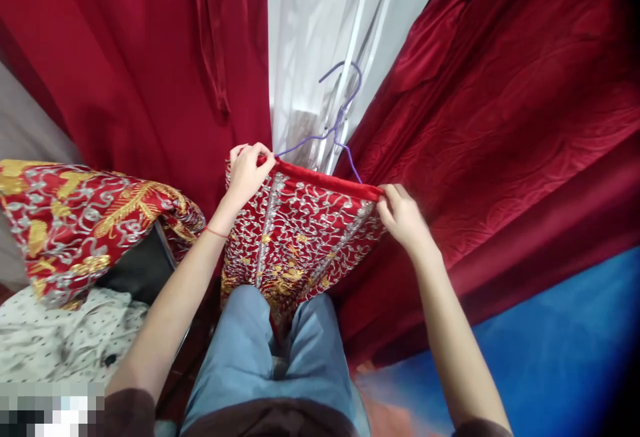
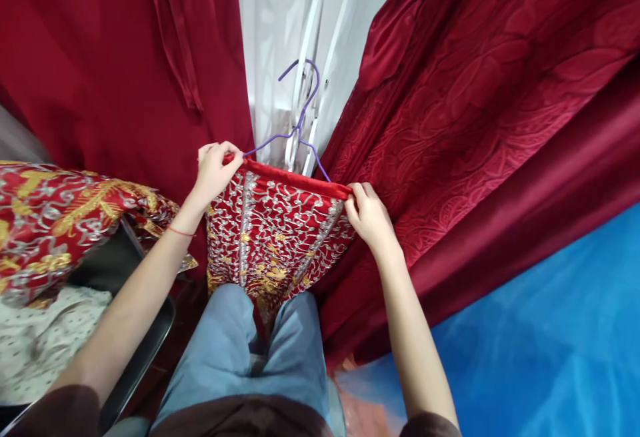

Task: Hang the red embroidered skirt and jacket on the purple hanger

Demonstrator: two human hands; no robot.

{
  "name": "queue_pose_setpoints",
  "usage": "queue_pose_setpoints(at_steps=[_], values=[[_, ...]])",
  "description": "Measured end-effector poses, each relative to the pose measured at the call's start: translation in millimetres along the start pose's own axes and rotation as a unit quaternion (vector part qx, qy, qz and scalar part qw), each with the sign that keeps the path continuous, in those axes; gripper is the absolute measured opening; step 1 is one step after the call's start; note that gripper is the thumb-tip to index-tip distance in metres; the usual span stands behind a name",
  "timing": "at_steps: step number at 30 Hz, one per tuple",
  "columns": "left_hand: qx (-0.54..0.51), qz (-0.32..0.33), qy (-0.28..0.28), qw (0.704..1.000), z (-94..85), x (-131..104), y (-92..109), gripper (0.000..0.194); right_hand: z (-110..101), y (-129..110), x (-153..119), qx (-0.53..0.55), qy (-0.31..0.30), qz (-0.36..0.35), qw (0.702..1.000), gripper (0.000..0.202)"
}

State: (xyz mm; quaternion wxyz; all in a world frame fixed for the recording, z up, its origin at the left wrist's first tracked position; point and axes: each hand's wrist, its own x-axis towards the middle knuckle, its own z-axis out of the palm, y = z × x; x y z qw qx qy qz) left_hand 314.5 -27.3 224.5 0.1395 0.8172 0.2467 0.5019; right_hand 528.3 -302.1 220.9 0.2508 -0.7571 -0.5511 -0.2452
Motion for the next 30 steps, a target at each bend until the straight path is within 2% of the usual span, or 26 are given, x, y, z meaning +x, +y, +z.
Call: queue_pose_setpoints(at_steps=[3, 6, 7, 11, 15, 20, 23, 27, 30], values=[[0.003, 0.034, 0.018, 0.999, -3.8, -6.5, -6.6, 0.011, -4.3, 7.5, 6.1, 0.037, 0.009, -0.035, 0.999, 0.025], [0.018, 0.050, 0.023, 0.998, -6.4, -5.3, -9.2, 0.010, -7.6, 12.9, 10.9, 0.035, 0.032, -0.040, 0.998, 0.025], [0.025, 0.045, 0.031, 0.998, -6.7, -4.0, -10.3, 0.012, -8.2, 13.7, 11.1, 0.035, 0.043, -0.037, 0.998, 0.024], [0.044, -0.025, 0.051, 0.997, -6.4, -0.5, -17.8, 0.041, -9.1, 12.3, 10.1, 0.046, 0.064, -0.016, 0.997, 0.023], [0.047, -0.055, 0.015, 0.997, -4.3, -3.6, -23.5, 0.034, -2.9, 0.5, 15.6, -0.013, 0.076, -0.010, 0.997, 0.025], [0.045, -0.042, 0.041, 0.997, 0.7, -17.0, -13.2, 0.021, 10.9, -22.7, 23.7, -0.127, 0.104, -0.006, 0.986, 0.035], [0.030, -0.045, 0.057, 0.997, 0.4, -22.2, -3.5, 0.031, 11.9, -22.9, 23.4, -0.120, 0.143, -0.001, 0.982, 0.037], [0.005, -0.076, 0.032, 0.997, 0.1, -14.3, 7.4, 0.046, 11.3, -16.0, 22.8, -0.104, 0.140, 0.024, 0.984, 0.030], [-0.012, -0.094, 0.011, 0.995, 5.5, -3.0, 13.1, 0.036, 18.4, -22.2, 24.5, -0.101, 0.118, 0.016, 0.988, 0.031]])
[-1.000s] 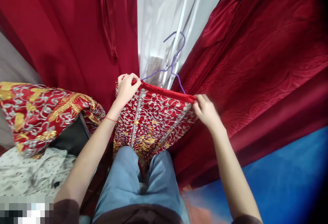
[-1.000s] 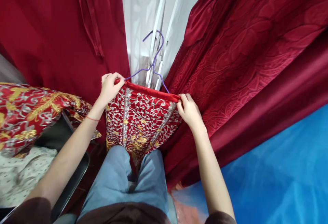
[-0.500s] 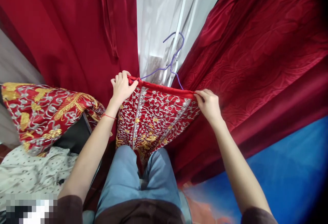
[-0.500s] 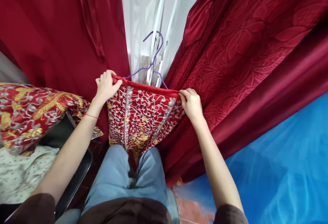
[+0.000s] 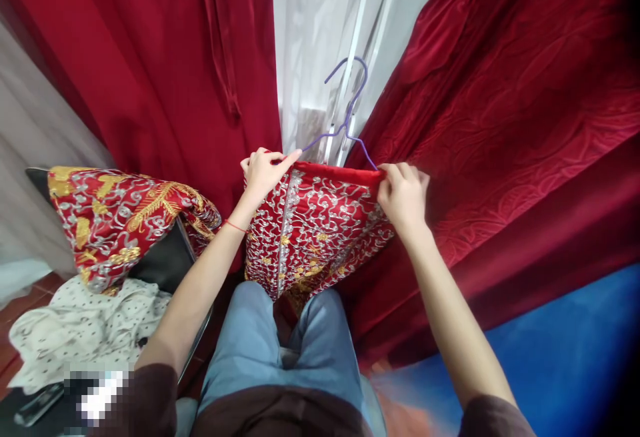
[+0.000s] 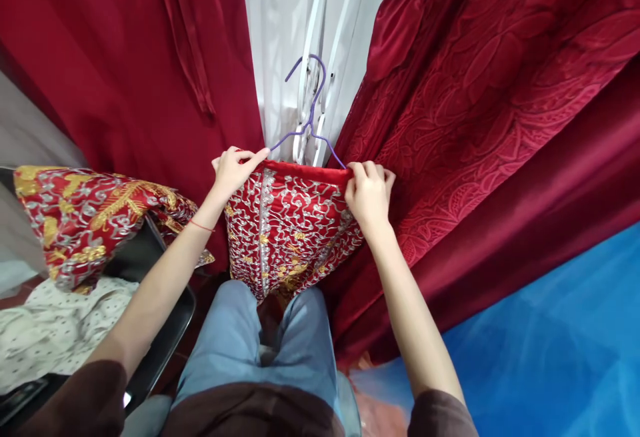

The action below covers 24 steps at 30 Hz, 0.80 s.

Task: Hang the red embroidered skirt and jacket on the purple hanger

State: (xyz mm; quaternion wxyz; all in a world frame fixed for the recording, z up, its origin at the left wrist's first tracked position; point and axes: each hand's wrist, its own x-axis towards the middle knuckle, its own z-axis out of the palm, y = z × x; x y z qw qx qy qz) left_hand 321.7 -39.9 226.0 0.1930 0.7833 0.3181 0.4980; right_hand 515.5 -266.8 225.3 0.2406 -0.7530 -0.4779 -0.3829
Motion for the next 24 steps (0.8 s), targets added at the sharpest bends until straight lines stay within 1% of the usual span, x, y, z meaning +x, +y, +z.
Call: queue_pose_setpoints(at_steps=[2, 4, 6, 8, 10, 12, 14, 15, 17, 18, 20, 22, 24], values=[[-0.015, 0.010, -0.020, 1.000, 3.8, 3.1, 2.2, 0.021, 6.7, -9.3, -1.2, 0.008, -0.012, -0.011, 1.000, 0.030], [-0.036, 0.032, -0.023, 0.999, 3.8, 1.0, 1.0, 0.012, 14.6, -16.7, -3.3, 0.019, -0.014, -0.006, 1.000, 0.030], [-0.061, 0.057, 0.000, 0.996, -2.1, -5.7, -3.3, 0.012, 23.0, -19.6, -5.1, 0.027, -0.008, 0.009, 1.000, 0.032], [-0.089, 0.091, 0.016, 0.992, -13.8, -15.4, -9.2, 0.013, 30.7, -18.9, -5.7, 0.036, -0.004, 0.020, 0.999, 0.034], [-0.114, 0.132, 0.004, 0.985, -28.4, -28.1, -14.9, 0.013, 35.2, -17.7, -5.5, 0.054, -0.004, 0.026, 0.998, 0.034], [-0.136, 0.164, -0.025, 0.977, -41.2, -45.7, -19.4, 0.013, 33.1, -19.7, -6.8, 0.084, 0.002, 0.030, 0.996, 0.035], [-0.149, 0.167, -0.050, 0.973, -47.9, -69.8, -23.0, 0.012, 22.7, -27.1, -13.4, 0.133, 0.015, 0.020, 0.991, 0.042], [-0.152, 0.158, -0.064, 0.974, -48.2, -84.1, -24.9, 0.012, 15.1, -33.0, -19.6, 0.168, 0.021, 0.011, 0.986, 0.048], [-0.158, 0.122, -0.075, 0.977, -43.3, -115.0, -29.3, 0.013, -1.0, -49.3, -38.4, 0.259, 0.028, -0.006, 0.965, 0.058], [-0.163, 0.101, -0.102, 0.976, -38.8, -130.6, -31.8, 0.014, -7.4, -59.5, -50.2, 0.313, 0.034, 0.002, 0.949, 0.056], [-0.189, 0.046, -0.120, 0.974, -28.2, -159.3, -36.9, 0.016, -12.6, -82.7, -75.9, 0.417, 0.034, 0.027, 0.908, 0.047], [-0.248, -0.017, -0.109, 0.963, -18.4, -183.6, -41.2, 0.018, -5.4, -108.3, -99.9, 0.498, 0.014, 0.076, 0.864, 0.030], [-0.311, -0.079, -0.096, 0.942, -10.5, -204.2, -45.3, 0.020, 12.1, -134.5, -119.2, 0.551, -0.020, 0.148, 0.821, 0.021]])
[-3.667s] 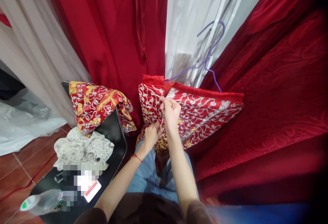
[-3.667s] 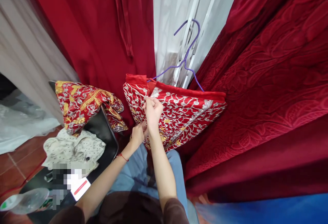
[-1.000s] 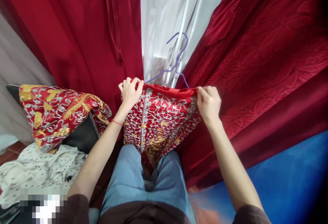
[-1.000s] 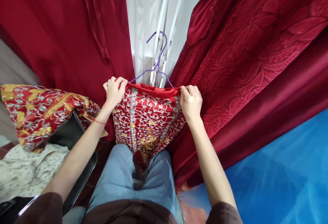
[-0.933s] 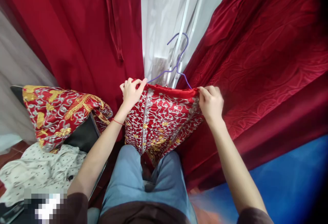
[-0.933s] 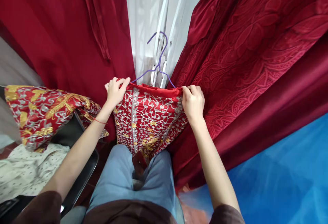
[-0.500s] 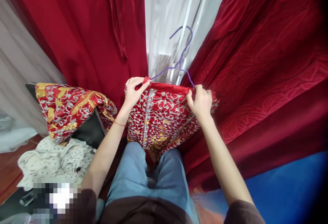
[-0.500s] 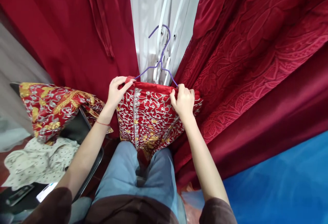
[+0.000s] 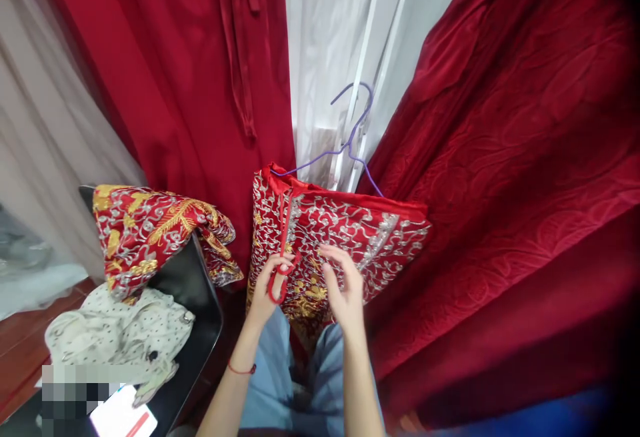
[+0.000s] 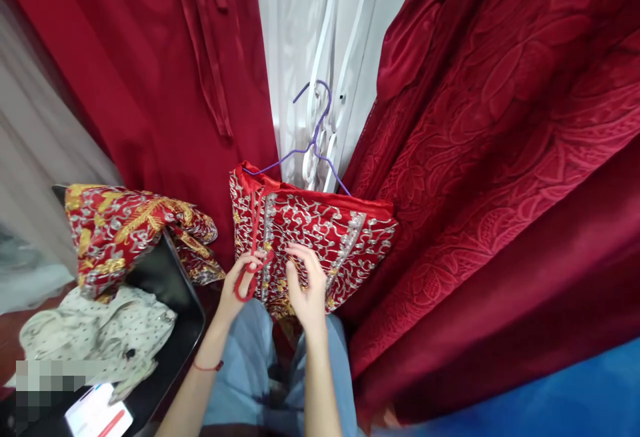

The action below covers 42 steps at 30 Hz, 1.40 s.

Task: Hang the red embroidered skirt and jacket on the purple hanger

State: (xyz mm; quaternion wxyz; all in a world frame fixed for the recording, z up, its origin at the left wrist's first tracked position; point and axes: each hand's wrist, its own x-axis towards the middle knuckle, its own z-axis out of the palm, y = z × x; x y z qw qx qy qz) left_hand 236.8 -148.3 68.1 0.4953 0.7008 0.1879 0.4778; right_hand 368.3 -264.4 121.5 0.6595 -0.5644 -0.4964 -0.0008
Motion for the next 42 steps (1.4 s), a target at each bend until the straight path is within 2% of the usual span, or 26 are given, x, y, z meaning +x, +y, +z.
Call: queue_pose_setpoints(at_steps=[2, 4, 7, 11, 13, 15, 18, 20, 22, 24, 26, 29, 32, 35, 37, 40, 42], values=[[-0.049, -0.053, 0.017, 0.997, 4.6, -15.8, -11.8, 0.022, 29.4, 14.9, -14.0, 0.066, -0.003, 0.092, 0.993, 0.022], [-0.080, -0.110, 0.037, 0.990, 8.4, -29.1, -24.1, 0.026, 54.8, 27.7, -22.2, 0.150, -0.031, 0.172, 0.973, 0.026], [-0.109, -0.172, 0.069, 0.976, 14.4, -39.7, -39.1, 0.037, 76.5, 36.7, -26.2, 0.241, -0.087, 0.233, 0.938, 0.026], [-0.104, -0.207, 0.071, 0.970, 19.2, -36.2, -41.9, 0.038, 77.2, 33.4, -21.8, 0.292, -0.083, 0.242, 0.922, 0.030], [-0.153, -0.219, 0.084, 0.960, 18.3, -33.9, -38.2, 0.032, 73.3, 30.8, -17.7, 0.299, -0.077, 0.242, 0.920, 0.030], [-0.251, -0.243, 0.100, 0.932, 16.1, -34.3, -34.9, 0.026, 70.2, 30.0, -14.0, 0.297, -0.078, 0.243, 0.920, 0.027], [-0.355, -0.289, 0.138, 0.878, 12.5, -37.0, -35.9, 0.033, 68.5, 32.1, -12.2, 0.299, -0.078, 0.242, 0.920, 0.024], [-0.342, -0.302, 0.187, 0.870, 11.0, -37.1, -40.8, 0.039, 68.8, 34.8, -14.3, 0.300, -0.070, 0.243, 0.920, 0.024], [-0.283, -0.296, 0.253, 0.877, 10.5, -35.8, -45.5, 0.042, 69.6, 37.8, -18.8, 0.301, -0.060, 0.247, 0.919, 0.025], [-0.216, -0.278, 0.282, 0.893, 10.5, -34.0, -45.3, 0.038, 71.0, 40.5, -24.6, 0.305, -0.052, 0.253, 0.916, 0.026], [-0.169, -0.246, 0.252, 0.921, 10.5, -31.6, -37.7, 0.033, 73.2, 42.1, -30.4, 0.308, -0.044, 0.265, 0.913, 0.028], [-0.123, -0.174, 0.167, 0.963, 10.4, -23.6, -17.1, 0.033, 77.6, 42.0, -36.5, 0.296, -0.021, 0.288, 0.910, 0.032], [-0.082, -0.112, 0.115, 0.984, 10.5, -9.4, -0.9, 0.029, 81.1, 39.8, -39.2, 0.281, -0.005, 0.296, 0.913, 0.034], [-0.060, -0.089, 0.089, 0.990, 10.6, 3.8, 3.4, 0.021, 80.5, 38.8, -41.2, 0.260, -0.016, 0.293, 0.920, 0.035], [-0.084, -0.086, 0.094, 0.988, 10.5, 8.4, 3.2, 0.019, 77.6, 39.5, -42.8, 0.226, -0.012, 0.279, 0.933, 0.034], [-0.160, -0.106, 0.095, 0.977, 10.8, 9.2, 4.5, 0.023, 72.0, 41.9, -44.7, 0.171, -0.007, 0.244, 0.955, 0.034], [-0.190, -0.133, 0.071, 0.970, 11.9, 8.0, 6.5, 0.028, 69.7, 43.5, -45.4, 0.151, -0.019, 0.225, 0.962, 0.033]])
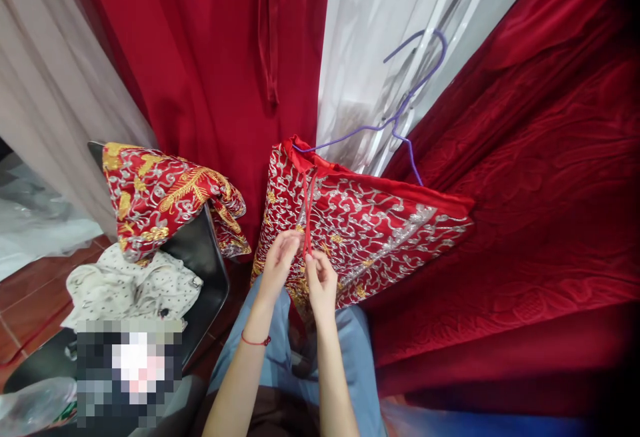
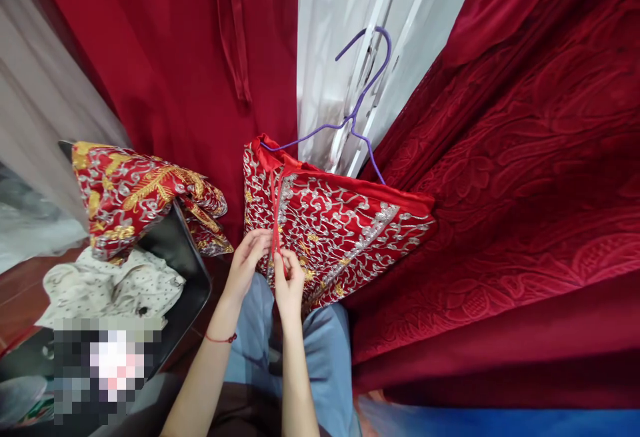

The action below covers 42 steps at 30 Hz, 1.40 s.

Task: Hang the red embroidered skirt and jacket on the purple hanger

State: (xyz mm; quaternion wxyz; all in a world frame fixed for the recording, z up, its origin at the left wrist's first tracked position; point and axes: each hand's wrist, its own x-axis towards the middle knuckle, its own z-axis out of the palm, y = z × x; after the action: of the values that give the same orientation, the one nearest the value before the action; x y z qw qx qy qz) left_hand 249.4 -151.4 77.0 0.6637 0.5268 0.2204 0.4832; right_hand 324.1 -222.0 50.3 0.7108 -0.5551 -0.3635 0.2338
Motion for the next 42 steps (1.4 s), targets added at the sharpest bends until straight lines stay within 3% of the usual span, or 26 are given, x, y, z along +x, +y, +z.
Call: queue_pose_setpoints(at_steps=[3, 5, 8, 11, 14, 17, 21, 24, 26, 29, 32, 36, 39, 42], values=[[0.013, -0.034, -0.020, 0.999, 2.2, -1.3, -0.4, 0.033, 0.6, 1.5, -0.8, -0.020, -0.022, -0.009, 1.000, 0.030], [0.022, -0.018, 0.005, 1.000, 0.9, -0.3, -1.3, 0.028, 3.7, 1.9, -2.6, -0.034, -0.028, -0.004, 0.999, 0.032], [0.050, 0.056, 0.080, 0.994, -8.0, 2.3, 1.6, 0.023, 9.6, 1.7, -6.4, -0.077, -0.021, -0.017, 0.997, 0.031], [0.182, 0.170, 0.145, 0.958, -20.7, 3.3, 12.3, 0.024, 13.0, 2.1, -8.6, -0.155, -0.003, -0.083, 0.984, 0.028], [0.274, 0.226, 0.118, 0.927, -26.0, 2.1, 22.6, 0.030, 12.6, 3.9, -8.7, -0.215, -0.024, -0.123, 0.968, 0.025], [0.252, 0.172, 0.062, 0.950, -17.8, 0.8, 21.7, 0.033, 10.0, 3.3, -11.2, -0.255, -0.081, -0.123, 0.956, 0.023], [0.116, 0.075, 0.097, 0.986, 2.5, 1.1, 7.0, 0.034, 6.8, -2.6, -20.5, -0.313, -0.118, -0.110, 0.936, 0.021], [0.054, 0.023, 0.057, 0.997, 10.0, 2.4, 0.4, 0.037, 5.4, -8.6, -26.8, -0.349, -0.132, -0.094, 0.923, 0.019], [0.052, 0.015, 0.039, 0.998, 8.9, 3.0, 0.7, 0.035, 3.7, -14.2, -30.4, -0.369, -0.139, -0.084, 0.915, 0.020], [0.055, 0.039, 0.082, 0.994, 0.9, 2.5, 3.8, 0.031, -0.9, -28.2, -35.4, -0.384, -0.155, -0.081, 0.907, 0.023], [0.080, 0.067, 0.128, 0.986, -8.1, -1.0, 5.0, 0.031, -4.3, -49.0, -32.1, -0.330, -0.153, -0.086, 0.928, 0.034], [0.098, 0.070, 0.113, 0.986, -10.8, -10.8, 1.3, 0.034, 5.5, -75.9, 2.4, -0.114, -0.100, -0.063, 0.986, 0.038], [0.080, 0.060, 0.125, 0.987, -4.9, -20.0, -0.9, 0.036, 21.7, -86.1, 38.8, -0.004, -0.085, -0.038, 0.996, 0.030], [0.073, 0.056, 0.146, 0.985, 2.2, -27.7, 2.0, 0.037, 34.0, -88.2, 61.3, -0.002, -0.046, -0.046, 0.998, 0.030]])
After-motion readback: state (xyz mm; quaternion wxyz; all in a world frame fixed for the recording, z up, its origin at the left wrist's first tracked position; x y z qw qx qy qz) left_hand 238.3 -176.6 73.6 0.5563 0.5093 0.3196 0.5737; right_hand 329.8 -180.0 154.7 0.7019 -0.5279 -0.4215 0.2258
